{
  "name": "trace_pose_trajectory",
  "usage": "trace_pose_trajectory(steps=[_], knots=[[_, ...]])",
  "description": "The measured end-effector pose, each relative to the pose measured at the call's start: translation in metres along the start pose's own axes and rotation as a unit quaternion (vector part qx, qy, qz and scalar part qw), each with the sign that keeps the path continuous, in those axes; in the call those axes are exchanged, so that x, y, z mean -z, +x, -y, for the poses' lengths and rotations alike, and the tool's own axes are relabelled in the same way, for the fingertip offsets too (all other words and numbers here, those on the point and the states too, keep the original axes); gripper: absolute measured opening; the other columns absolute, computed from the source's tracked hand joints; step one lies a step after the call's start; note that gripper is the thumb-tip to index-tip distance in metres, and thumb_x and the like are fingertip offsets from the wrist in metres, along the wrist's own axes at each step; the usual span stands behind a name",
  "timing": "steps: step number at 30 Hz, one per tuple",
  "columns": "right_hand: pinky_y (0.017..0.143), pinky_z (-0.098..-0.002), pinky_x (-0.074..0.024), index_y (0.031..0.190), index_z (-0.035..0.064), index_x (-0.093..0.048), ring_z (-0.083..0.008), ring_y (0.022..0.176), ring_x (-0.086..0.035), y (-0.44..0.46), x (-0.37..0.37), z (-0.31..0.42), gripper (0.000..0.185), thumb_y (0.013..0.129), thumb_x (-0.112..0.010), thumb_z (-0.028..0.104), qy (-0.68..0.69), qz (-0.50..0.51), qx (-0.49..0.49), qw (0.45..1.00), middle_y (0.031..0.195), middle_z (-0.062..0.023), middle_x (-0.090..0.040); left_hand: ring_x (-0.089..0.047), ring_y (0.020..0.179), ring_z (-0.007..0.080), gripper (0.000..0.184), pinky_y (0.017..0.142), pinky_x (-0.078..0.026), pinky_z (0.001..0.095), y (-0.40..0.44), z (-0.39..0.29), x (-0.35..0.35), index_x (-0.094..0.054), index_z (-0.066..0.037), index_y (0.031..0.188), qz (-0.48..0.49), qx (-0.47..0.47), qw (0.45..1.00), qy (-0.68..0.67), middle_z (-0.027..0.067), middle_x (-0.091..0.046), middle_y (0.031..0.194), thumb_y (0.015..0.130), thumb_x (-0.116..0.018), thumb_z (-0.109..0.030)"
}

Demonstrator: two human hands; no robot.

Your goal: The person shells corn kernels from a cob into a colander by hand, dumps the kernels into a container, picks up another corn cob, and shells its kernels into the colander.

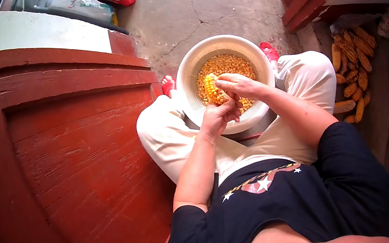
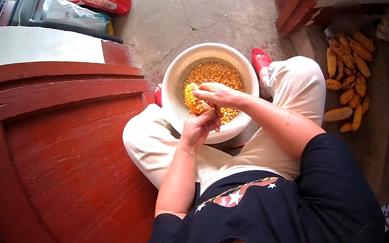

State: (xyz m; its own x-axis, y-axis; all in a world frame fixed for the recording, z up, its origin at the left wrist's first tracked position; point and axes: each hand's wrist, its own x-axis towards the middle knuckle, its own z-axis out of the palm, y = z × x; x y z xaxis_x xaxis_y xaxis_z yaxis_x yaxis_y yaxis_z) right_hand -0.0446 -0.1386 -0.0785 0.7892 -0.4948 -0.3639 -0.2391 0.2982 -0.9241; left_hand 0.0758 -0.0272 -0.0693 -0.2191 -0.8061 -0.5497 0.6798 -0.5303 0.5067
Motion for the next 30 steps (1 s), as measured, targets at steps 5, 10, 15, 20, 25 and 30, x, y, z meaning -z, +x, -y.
trace_pose_trajectory(steps=[5, 10, 15, 20, 25, 30], knots=[[0.069, -0.0361, -0.0455, 0.103, -0.0042, -0.049, -0.0229, 0.079, -0.057, -0.004, -0.006, 0.005, 0.053, 0.074, -0.068, 0.036, -0.180, -0.040, 0.035, 0.982, 0.085, -0.0161, -0.058, -0.059, 0.060, 0.0170, 0.020, 0.048, -0.050, 0.0259, 0.003, 0.003, -0.003, -0.053, 0.002, 0.098, -0.053, -0.005, 0.997, 0.062, 0.0103, -0.059, 0.076, 0.079, -0.056, -0.003], [0.066, -0.0367, -0.0446, 0.095, -0.0028, -0.048, -0.0227, 0.075, -0.056, 0.000, 0.004, 0.002, 0.043, 0.077, -0.065, 0.033, -0.202, 0.038, 0.012, 0.978, 0.084, -0.0174, -0.057, -0.058, 0.055, 0.0171, 0.019, 0.045, -0.049, 0.0247, 0.002, 0.003, -0.004, -0.054, 0.002, 0.095, -0.061, 0.022, 0.996, 0.057, 0.0107, -0.058, 0.074, 0.077, -0.056, -0.002], [0.059, -0.0295, -0.0441, 0.097, -0.0006, -0.048, -0.0152, 0.066, -0.052, -0.006, 0.009, -0.001, 0.032, 0.082, -0.060, 0.024, -0.101, 0.112, 0.059, 0.987, 0.081, -0.0073, -0.054, -0.058, 0.055, 0.0158, 0.021, 0.045, -0.049, 0.0242, 0.001, 0.004, 0.003, -0.055, 0.003, 0.096, -0.012, 0.038, 0.999, 0.036, 0.0117, -0.058, 0.073, 0.076, -0.056, -0.003], [0.051, -0.0236, -0.0419, 0.093, 0.0025, -0.050, -0.0084, 0.062, -0.051, -0.010, 0.009, -0.003, 0.028, 0.086, -0.053, 0.029, 0.017, 0.135, -0.004, 0.991, 0.075, -0.0034, -0.052, -0.058, 0.058, 0.0154, 0.024, 0.046, -0.050, 0.0240, -0.002, 0.002, 0.008, -0.053, 0.004, 0.100, -0.015, 0.055, 0.998, 0.028, 0.0113, -0.059, 0.076, 0.079, -0.056, -0.008], [0.044, -0.0233, -0.0366, 0.086, 0.0045, -0.051, -0.0085, 0.052, -0.045, -0.007, -0.005, -0.003, 0.033, 0.088, -0.052, 0.038, -0.008, 0.038, -0.070, 0.997, 0.062, 0.0005, -0.047, -0.059, 0.058, 0.0154, 0.025, 0.049, -0.050, 0.0238, -0.005, 0.005, 0.008, -0.053, 0.004, 0.100, -0.036, 0.065, 0.994, 0.084, 0.0113, -0.059, 0.077, 0.080, -0.057, -0.011], [0.043, -0.0213, -0.0323, 0.086, 0.0060, -0.052, -0.0064, 0.051, -0.040, -0.001, -0.004, -0.023, 0.022, 0.089, -0.053, 0.028, 0.154, 0.055, -0.064, 0.985, 0.062, 0.0026, -0.043, -0.059, 0.058, 0.0154, 0.022, 0.048, -0.050, 0.0241, -0.007, 0.000, 0.005, -0.053, 0.002, 0.099, 0.012, 0.049, 0.999, -0.001, 0.0107, -0.059, 0.077, 0.081, -0.055, -0.010]])
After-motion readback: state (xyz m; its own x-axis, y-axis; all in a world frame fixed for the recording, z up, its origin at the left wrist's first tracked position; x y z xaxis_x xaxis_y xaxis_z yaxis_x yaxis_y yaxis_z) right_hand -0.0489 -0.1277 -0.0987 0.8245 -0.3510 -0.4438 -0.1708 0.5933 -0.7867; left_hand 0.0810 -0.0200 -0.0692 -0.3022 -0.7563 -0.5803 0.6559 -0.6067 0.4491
